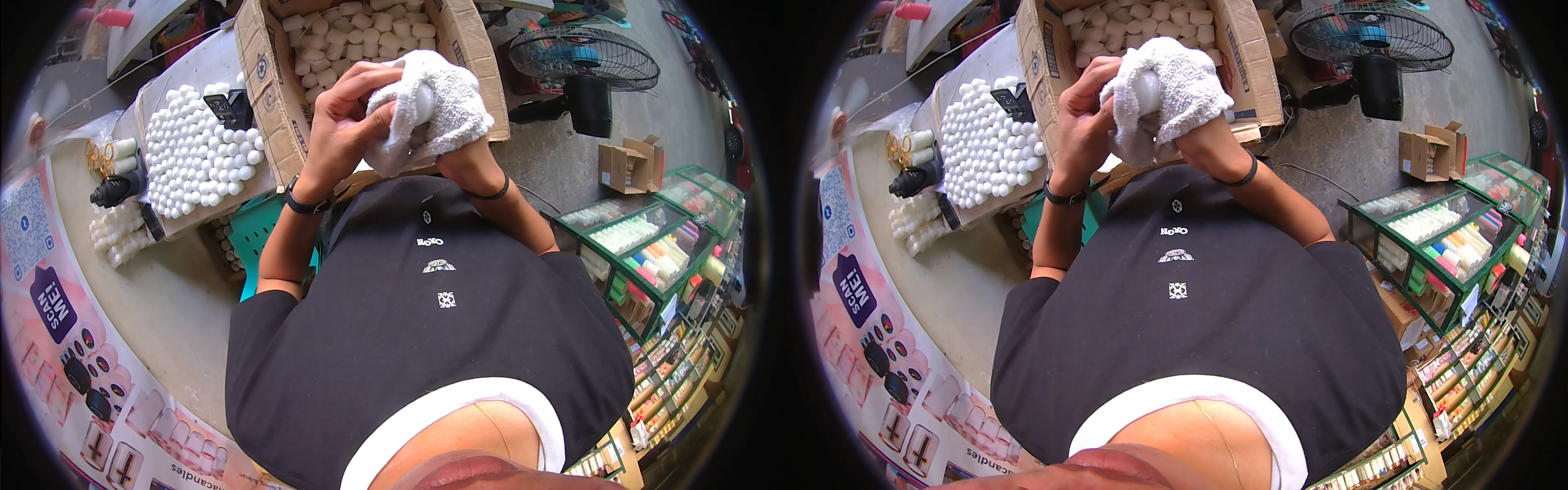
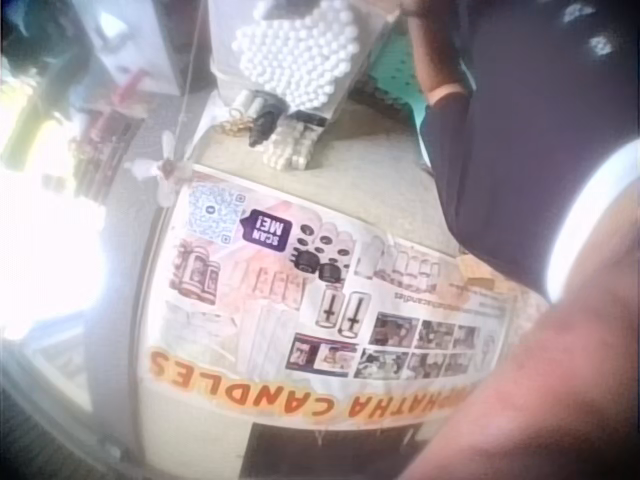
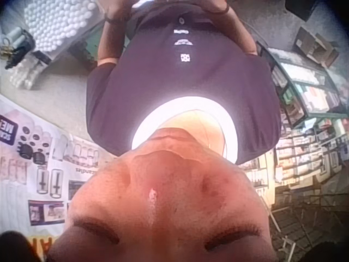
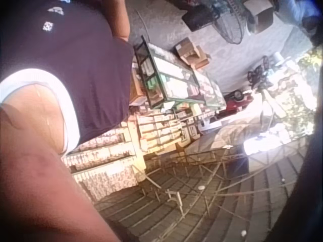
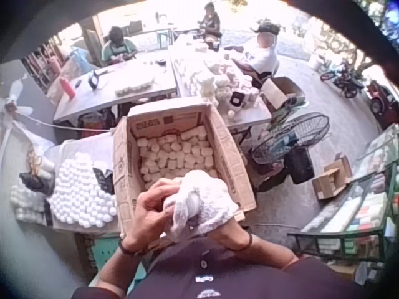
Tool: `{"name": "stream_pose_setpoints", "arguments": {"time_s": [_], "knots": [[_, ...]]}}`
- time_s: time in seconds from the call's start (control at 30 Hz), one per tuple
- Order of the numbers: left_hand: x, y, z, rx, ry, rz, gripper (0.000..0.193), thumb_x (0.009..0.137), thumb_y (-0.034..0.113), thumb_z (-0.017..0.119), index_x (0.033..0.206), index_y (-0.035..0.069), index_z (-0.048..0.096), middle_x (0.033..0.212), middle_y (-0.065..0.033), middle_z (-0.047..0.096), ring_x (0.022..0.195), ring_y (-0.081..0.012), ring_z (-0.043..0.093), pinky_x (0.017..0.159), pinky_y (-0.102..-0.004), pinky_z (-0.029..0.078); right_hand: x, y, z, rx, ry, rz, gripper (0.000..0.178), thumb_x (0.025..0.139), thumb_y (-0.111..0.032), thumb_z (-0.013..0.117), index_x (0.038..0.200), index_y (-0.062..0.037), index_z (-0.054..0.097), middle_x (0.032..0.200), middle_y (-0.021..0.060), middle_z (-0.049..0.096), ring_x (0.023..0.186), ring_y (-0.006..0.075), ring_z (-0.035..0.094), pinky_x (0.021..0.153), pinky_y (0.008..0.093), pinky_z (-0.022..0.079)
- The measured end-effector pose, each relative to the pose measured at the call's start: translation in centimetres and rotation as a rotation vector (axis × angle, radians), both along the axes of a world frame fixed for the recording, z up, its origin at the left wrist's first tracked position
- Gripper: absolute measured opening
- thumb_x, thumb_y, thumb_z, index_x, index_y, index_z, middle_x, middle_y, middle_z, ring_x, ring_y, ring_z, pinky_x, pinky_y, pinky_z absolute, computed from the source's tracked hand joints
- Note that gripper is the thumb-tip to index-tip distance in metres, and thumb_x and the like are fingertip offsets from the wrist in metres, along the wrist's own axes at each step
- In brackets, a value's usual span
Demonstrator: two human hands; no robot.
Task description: The person repeatedly picks small white cylindrical candles from a cardboard box, wipes each one with a white cloth, and places it on a nearby surface. The process is repeated for multiple candles throughout the clip.
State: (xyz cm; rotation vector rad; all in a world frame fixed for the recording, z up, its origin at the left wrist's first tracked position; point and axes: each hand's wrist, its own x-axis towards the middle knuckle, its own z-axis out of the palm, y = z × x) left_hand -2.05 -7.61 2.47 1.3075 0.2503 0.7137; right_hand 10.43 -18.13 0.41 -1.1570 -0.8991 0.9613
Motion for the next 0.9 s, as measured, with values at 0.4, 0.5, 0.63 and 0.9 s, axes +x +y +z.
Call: {"name": "stream_pose_setpoints", "arguments": {"time_s": [0.4,0.5,0.63,0.9], "knots": [[-0.2,1.1,1.1,0.196,0.14,0.068,0.012,0.079,0.002,0.068,0.09,-0.002,0.068,0.079,-0.0029,0.06,0.071,-0.0067,0.054,0.063,-0.0195,0.043,2.3,0.9,1.3,0.204,-1.024,-0.056,0.042,0.068,-0.014,0.071,0.107,-0.0043,0.058,0.103,0.0152,0.058,0.093,0.0351,0.055,0.087,0.0427,0.041],[-0.4,1.4,3.1,0.558,0.287,0.043,0.012,0.071,0.006,0.075,0.082,0.003,0.07,0.07,-0.0023,0.06,0.06,-0.0086,0.056,0.055,-0.0223,0.045,3.1,1.4,3.4,0.098,-0.994,0.195,0.039,0.063,-0.019,0.073,0.099,-0.0071,0.06,0.095,0.0112,0.059,0.089,0.033,0.056,0.081,0.0407,0.044],[-0.7,0.2,2.7,0.739,0.106,0.093,0.014,0.069,0.004,0.075,0.08,0.004,0.067,0.07,-0.0029,0.059,0.058,-0.0148,0.056,0.054,-0.0249,0.047,3.6,2.0,1.5,0.187,-0.937,0.224,0.036,0.061,-0.021,0.073,0.092,-0.0073,0.06,0.09,0.0107,0.058,0.083,0.0315,0.056,0.073,0.0387,0.046],[1.1,-0.4,2.4,0.394,0.147,0.178,0.025,0.073,-0.002,0.072,0.095,0.0,0.06,0.101,-0.0059,0.051,0.091,-0.0119,0.055,0.075,-0.0258,0.048,1.4,3.2,1.7,0.245,-0.669,-0.132,0.027,0.077,-0.013,0.059,0.102,-0.0036,0.059,0.098,0.013,0.059,0.091,0.0298,0.057,0.079,0.0379,0.046]]}}
